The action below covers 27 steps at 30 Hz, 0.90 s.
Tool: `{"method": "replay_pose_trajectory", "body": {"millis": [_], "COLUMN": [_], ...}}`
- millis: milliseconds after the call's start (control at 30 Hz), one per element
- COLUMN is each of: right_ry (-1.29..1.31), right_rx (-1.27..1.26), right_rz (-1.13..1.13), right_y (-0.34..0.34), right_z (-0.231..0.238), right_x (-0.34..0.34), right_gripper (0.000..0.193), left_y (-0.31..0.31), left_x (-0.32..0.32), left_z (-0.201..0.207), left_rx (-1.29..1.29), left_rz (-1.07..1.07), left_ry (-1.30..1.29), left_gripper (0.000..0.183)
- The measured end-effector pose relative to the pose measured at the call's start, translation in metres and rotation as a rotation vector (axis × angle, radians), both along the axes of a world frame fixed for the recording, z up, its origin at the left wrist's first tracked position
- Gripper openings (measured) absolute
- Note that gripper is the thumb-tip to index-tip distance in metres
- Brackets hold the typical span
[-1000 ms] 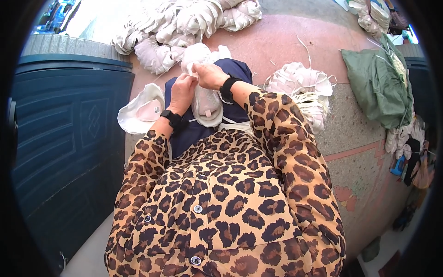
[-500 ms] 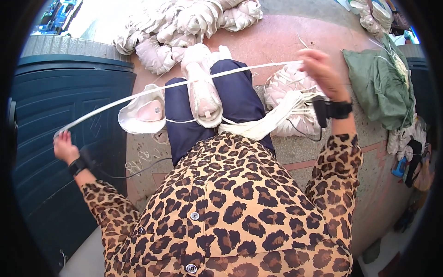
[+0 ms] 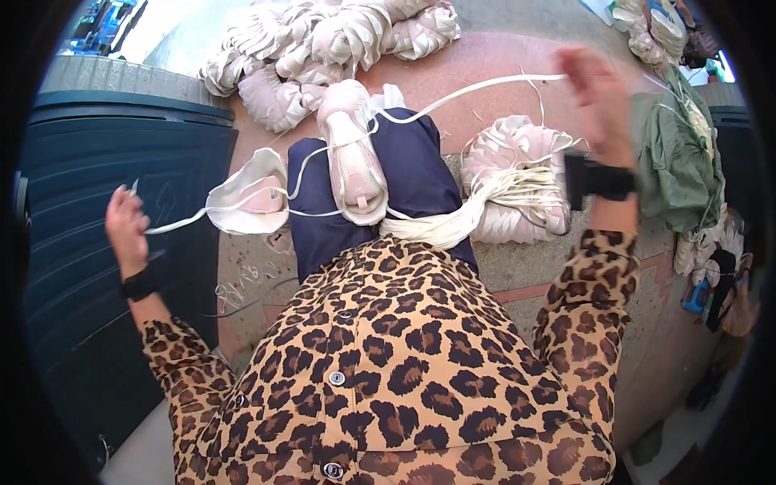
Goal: Lacing and preparing shoe components manually.
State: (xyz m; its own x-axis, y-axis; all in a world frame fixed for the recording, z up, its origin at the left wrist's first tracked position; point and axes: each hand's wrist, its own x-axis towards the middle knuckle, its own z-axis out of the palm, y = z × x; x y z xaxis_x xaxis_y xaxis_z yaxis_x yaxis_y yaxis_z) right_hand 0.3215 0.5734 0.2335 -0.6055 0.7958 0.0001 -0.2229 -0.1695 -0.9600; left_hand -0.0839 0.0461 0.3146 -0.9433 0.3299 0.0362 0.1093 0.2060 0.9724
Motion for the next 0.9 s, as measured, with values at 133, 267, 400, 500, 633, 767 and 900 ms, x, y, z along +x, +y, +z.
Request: {"method": "replay_pose_trajectory", "body": {"millis": [133, 267, 400, 500, 633, 767, 900], "right_ry": [-0.354, -0.501, -0.628, -0.699, -0.8, -0.872, -0.793], "right_rx": [0.862, 0.961, 0.989, 0.984, 1.094, 1.161, 1.198], "right_rz": [0.418, 0.582, 0.497, 0.504, 0.522, 0.616, 0.634], "right_y": [-0.119, -0.176, -0.178, -0.177, -0.18, -0.181, -0.178], "right_z": [-0.081, -0.121, -0.126, -0.125, -0.123, -0.118, -0.112], "right_x": [-0.093, -0.133, -0.15, -0.156, -0.16, -0.165, -0.167], "right_gripper": [0.01, 0.016, 0.018, 0.019, 0.019, 0.015, 0.014], "left_y": [0.11, 0.163, 0.181, 0.18, 0.177, 0.18, 0.186], "left_x": [0.089, 0.145, 0.149, 0.147, 0.147, 0.149, 0.149], "left_z": [-0.071, -0.131, -0.17, -0.184, -0.189, -0.189, -0.186], "left_rx": [-0.13, -0.253, -0.329, -0.393, -0.436, -0.542, -0.597], "left_rz": [-0.377, -0.505, -0.446, -0.412, -0.364, -0.314, -0.32], "left_ry": [-0.413, -0.727, -0.659, -0.472, -0.32, -0.041, 0.071], "left_gripper": [0.032, 0.021, 0.018, 0.016, 0.014, 0.018, 0.019]}}
